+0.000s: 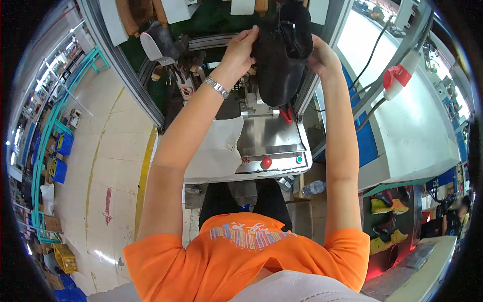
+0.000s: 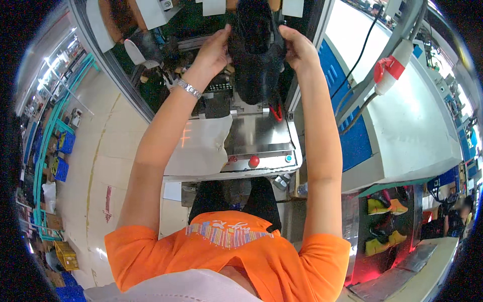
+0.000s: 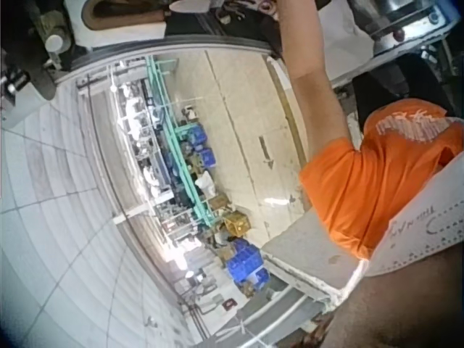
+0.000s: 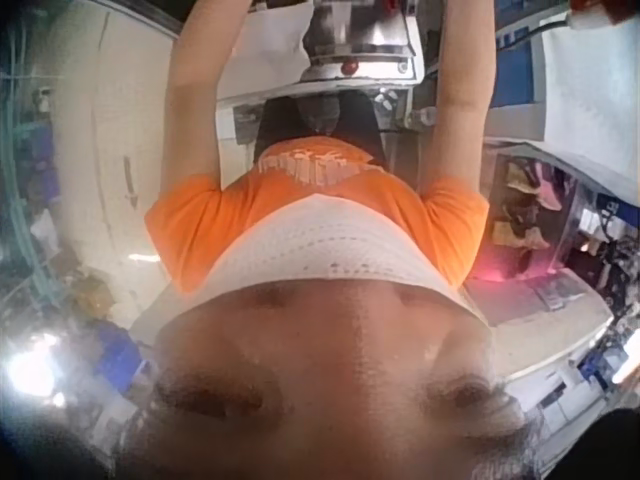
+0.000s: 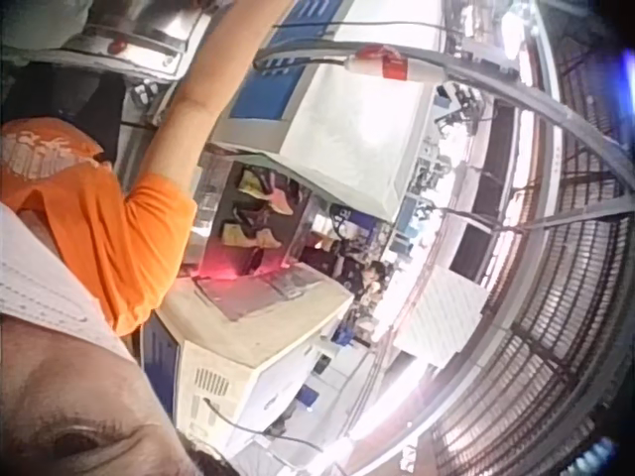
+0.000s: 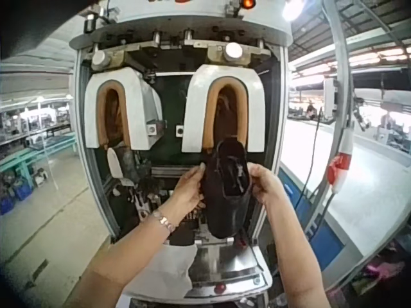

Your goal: The person repeatedly picks up black shoes from a nearby surface, places them into a machine, and presses a button to process them. After the machine cycle, the person removes the shoes and places them back on the surface. This cycle is repeated for multiple pairs of shoes throughout the video.

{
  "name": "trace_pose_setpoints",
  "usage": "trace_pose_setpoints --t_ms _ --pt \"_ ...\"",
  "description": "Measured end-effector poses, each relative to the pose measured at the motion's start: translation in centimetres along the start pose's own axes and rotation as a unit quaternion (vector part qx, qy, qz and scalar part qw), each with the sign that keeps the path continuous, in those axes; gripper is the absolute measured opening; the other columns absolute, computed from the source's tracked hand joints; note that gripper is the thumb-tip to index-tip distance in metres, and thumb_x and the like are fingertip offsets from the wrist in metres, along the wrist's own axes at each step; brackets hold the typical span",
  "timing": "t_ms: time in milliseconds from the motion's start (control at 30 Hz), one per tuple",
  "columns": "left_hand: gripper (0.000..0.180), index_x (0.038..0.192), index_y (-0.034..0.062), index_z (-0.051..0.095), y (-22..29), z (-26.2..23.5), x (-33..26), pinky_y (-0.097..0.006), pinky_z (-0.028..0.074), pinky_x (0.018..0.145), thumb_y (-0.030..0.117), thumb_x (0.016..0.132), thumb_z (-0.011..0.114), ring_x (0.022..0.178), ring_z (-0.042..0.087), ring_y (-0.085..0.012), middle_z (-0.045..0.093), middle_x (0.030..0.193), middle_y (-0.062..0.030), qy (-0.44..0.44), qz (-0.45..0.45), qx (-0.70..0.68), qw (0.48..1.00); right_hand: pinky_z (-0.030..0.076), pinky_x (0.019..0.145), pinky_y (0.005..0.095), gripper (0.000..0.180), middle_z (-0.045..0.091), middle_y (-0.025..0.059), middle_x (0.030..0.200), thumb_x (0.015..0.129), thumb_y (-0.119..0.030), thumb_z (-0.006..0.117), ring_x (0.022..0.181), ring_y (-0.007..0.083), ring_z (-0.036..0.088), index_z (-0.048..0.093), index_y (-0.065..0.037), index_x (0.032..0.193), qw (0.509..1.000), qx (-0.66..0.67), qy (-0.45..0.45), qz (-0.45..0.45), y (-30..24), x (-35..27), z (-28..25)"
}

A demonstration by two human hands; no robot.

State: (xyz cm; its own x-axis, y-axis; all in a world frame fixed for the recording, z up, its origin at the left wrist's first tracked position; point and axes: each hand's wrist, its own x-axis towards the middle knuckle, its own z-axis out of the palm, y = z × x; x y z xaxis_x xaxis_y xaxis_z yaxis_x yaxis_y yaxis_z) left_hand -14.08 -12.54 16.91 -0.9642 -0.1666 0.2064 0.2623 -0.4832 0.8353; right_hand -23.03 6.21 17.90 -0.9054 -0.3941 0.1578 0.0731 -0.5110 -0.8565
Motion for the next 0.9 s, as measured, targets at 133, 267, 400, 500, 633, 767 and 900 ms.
trace_pose_setpoints --t_ms 133,267,400,500,633,767,900 --pt "0.021 0.098 0.0091 0.052 -1.6 -1.6 0.8 -0.029 0.043 0.063 0.027 0.087 0.054 0.084 0.055 -0.0099 0.058 0.087 0.0013 -0.009 0.041 0.012 0.999 0.049 0.071 0.0309 0.013 0.063 0.0058 0.085 0.079 -0.011 0.059 0.077 0.0177 0.061 0.061 -0.004 0.089 1.000 0.007 -0.011 0.019 1.5 -0.6 -0.3" --pt "0.031 0.103 0.0064 0.050 -2.7 -1.0 -1.7 -0.025 0.042 0.065 0.030 0.084 0.058 0.081 0.052 -0.0092 0.057 0.089 0.0001 0.051 -0.011 0.186 0.981 0.048 0.075 0.0293 0.023 0.063 0.0053 0.088 0.082 -0.021 0.059 0.080 0.0169 0.060 0.058 -0.004 0.096 0.999 0.001 -0.037 -0.023 4.1 -2.1 -2.3" --pt "0.047 0.114 0.0069 0.044 -5.0 -2.7 -5.7 -0.023 0.037 0.074 0.038 0.081 0.058 0.093 0.048 -0.0107 0.052 0.108 -0.0026 0.031 -0.030 0.284 0.958 0.043 0.079 0.0322 0.037 0.059 0.0018 0.103 0.081 -0.033 0.060 0.089 0.0140 0.056 0.053 -0.009 0.108 0.983 0.097 -0.131 0.080 9.7 -9.3 -2.9" --pt "0.046 0.115 0.0071 0.044 -5.8 -1.8 -8.6 -0.030 0.037 0.078 0.021 0.075 0.064 0.093 0.051 -0.0176 0.053 0.108 -0.0062 0.097 0.343 0.450 0.819 0.039 0.085 0.0377 0.040 0.052 -0.0002 0.119 0.080 -0.033 0.059 0.105 0.0161 0.050 0.051 -0.018 0.116 0.951 0.216 -0.174 0.138 15.8 -10.0 -6.2" --pt "0.054 0.119 0.0058 0.045 -2.9 3.5 -14.1 -0.033 0.036 0.076 0.014 0.069 0.065 0.087 0.055 -0.0218 0.047 0.116 -0.0089 -0.055 0.511 0.602 0.610 0.043 0.087 0.0413 0.036 0.055 0.0082 0.111 0.089 -0.034 0.045 0.102 0.0212 0.053 0.048 -0.011 0.117 0.935 0.286 -0.157 0.140 16.8 -9.1 -3.8" --pt "0.050 0.121 0.0054 0.043 -2.4 5.8 -14.8 -0.033 0.035 0.074 0.019 0.076 0.059 0.079 0.055 -0.0173 0.043 0.119 -0.0071 -0.055 0.352 0.757 0.548 0.048 0.077 0.0318 0.037 0.059 0.0097 0.098 0.091 -0.033 0.040 0.094 0.0189 0.056 0.048 -0.006 0.114 0.955 0.276 -0.076 0.082 17.3 -7.2 -2.2" --pt "0.053 0.124 0.0059 0.039 -4.1 5.3 -15.1 -0.033 0.036 0.072 0.015 0.076 0.058 0.076 0.054 -0.0186 0.040 0.121 -0.0068 -0.042 0.301 0.798 0.520 0.048 0.076 0.0312 0.036 0.059 0.0094 0.098 0.091 -0.032 0.041 0.092 0.0186 0.056 0.048 -0.006 0.114 0.962 0.256 -0.051 0.075 17.6 -5.3 -2.9"
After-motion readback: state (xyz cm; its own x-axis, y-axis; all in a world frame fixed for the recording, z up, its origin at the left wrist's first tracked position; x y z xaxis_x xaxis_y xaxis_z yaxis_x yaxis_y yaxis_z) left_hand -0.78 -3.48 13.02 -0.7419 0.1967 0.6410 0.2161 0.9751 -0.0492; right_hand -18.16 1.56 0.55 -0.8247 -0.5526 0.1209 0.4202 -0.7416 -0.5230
